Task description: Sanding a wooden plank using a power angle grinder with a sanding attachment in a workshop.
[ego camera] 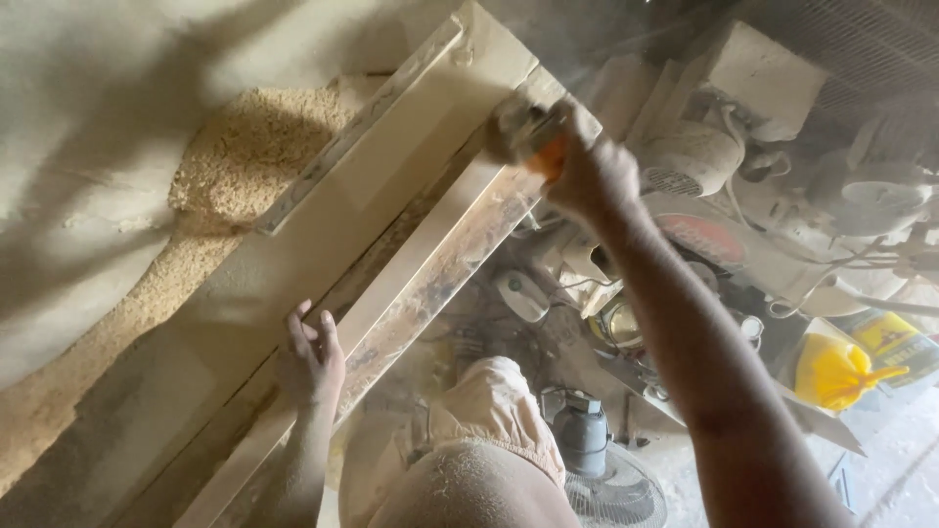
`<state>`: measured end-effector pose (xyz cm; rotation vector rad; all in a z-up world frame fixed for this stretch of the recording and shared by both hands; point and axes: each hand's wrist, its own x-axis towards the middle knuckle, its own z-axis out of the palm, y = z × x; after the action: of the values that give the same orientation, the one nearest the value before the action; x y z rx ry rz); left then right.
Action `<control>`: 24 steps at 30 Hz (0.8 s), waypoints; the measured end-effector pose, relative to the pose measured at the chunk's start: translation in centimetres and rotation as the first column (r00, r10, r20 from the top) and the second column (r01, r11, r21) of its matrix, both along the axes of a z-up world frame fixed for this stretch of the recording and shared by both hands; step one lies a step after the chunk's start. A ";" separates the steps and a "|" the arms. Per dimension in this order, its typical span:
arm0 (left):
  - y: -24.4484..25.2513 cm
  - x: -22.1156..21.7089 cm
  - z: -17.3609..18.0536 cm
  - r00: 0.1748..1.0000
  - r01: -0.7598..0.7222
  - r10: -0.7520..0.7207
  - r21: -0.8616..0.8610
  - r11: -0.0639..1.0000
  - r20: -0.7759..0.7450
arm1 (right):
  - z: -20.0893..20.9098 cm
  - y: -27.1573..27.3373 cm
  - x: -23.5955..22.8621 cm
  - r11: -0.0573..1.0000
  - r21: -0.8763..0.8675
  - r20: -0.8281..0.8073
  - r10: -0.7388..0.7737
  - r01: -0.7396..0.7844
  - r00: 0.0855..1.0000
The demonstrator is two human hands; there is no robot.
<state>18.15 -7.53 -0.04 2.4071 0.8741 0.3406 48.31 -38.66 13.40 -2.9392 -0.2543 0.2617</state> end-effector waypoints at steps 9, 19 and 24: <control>1.0 -0.2 -2.4 0.997 0.019 -0.010 0.117 0.993 -0.075 | 3.6 2.4 -3.9 0.983 -0.131 -0.195 0.102 -0.129 0.975; 0.2 1.0 0.8 0.995 0.007 0.004 0.115 0.993 -0.097 | 1.3 3.0 -1.3 0.996 0.061 -0.049 0.073 -0.070 0.996; 3.8 -4.1 0.5 0.999 -0.009 0.000 -0.309 0.951 -0.032 | 2.6 7.1 -9.8 0.987 0.031 -0.149 0.161 -0.158 0.976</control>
<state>14.03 -3.72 0.45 2.1252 0.8762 0.1536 38.46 -31.54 16.03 -2.8640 -0.4690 0.4995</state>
